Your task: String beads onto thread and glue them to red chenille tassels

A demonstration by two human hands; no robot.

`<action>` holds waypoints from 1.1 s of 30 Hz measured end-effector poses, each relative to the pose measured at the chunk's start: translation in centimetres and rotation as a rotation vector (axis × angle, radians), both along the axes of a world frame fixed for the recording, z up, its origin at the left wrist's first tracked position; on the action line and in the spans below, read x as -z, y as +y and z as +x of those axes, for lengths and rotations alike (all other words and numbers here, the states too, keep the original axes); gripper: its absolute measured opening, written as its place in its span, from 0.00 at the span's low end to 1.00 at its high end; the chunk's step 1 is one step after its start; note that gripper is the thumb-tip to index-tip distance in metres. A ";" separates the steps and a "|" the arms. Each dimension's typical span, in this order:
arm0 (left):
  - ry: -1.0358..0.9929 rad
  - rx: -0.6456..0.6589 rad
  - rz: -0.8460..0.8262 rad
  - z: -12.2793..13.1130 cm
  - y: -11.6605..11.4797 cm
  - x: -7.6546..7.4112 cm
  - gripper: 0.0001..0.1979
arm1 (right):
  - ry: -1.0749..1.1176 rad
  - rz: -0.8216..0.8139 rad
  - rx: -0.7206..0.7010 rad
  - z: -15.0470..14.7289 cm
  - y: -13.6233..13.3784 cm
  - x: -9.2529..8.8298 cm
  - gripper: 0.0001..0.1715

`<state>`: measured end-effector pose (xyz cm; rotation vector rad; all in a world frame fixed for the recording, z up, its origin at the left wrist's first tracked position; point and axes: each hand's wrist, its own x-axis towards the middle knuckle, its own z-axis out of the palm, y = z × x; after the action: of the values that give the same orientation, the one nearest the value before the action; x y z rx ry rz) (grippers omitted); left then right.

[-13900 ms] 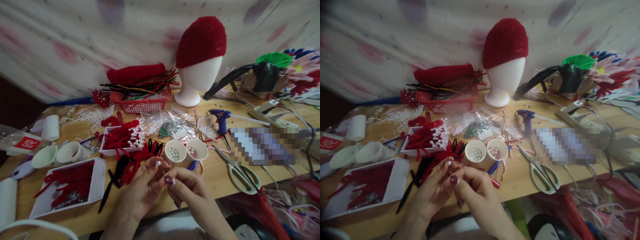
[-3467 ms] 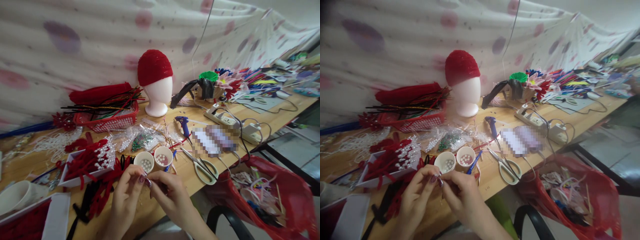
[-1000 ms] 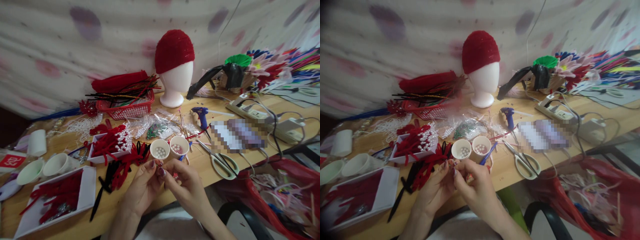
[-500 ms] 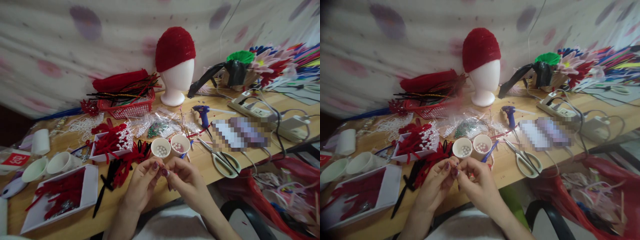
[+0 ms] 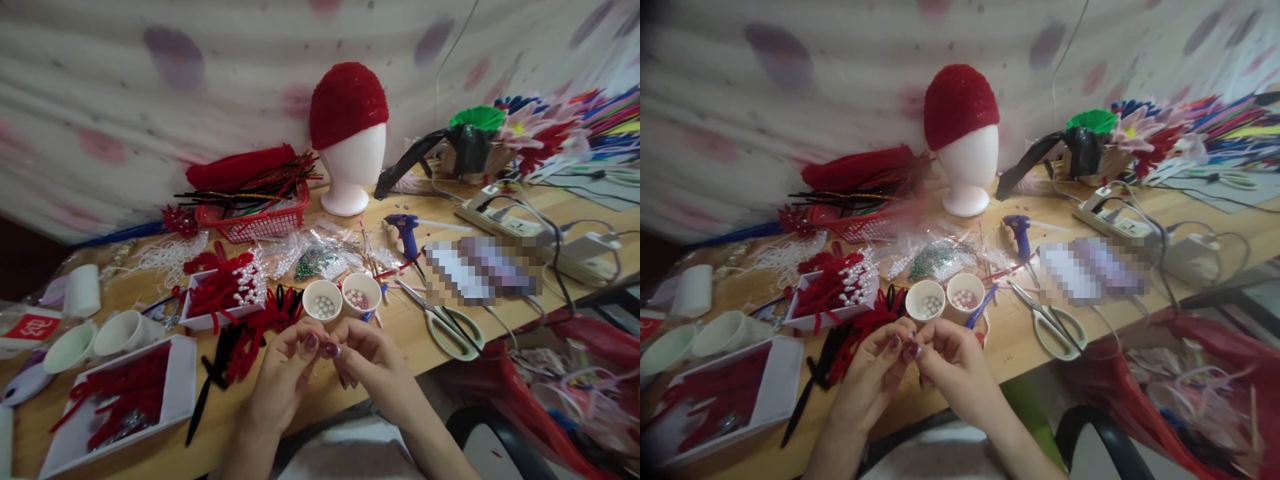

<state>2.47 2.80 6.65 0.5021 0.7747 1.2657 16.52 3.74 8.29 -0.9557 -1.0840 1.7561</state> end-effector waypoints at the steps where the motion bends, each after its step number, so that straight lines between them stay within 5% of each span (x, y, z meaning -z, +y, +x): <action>1: 0.005 -0.006 0.006 0.0 0.0 0.0 0.11 | 0.008 -0.001 0.001 0.0 0.0 0.1 0.22; 14: -0.035 -0.115 -0.180 0.1 -0.1 1.1 0.16 | -0.051 0.238 0.021 0.2 -0.6 0.7 0.15; 22: -0.071 -0.076 -0.138 0.3 0.1 0.7 0.14 | -0.137 0.322 0.038 0.7 -0.7 0.4 0.12; 33: -0.093 -0.103 -0.171 0.8 -0.1 0.8 0.15 | -0.391 0.729 0.133 0.9 -0.8 0.4 0.07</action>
<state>3.29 2.74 5.89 0.2658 0.8303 1.2950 17.39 2.97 7.93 -0.8793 -1.7023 0.9447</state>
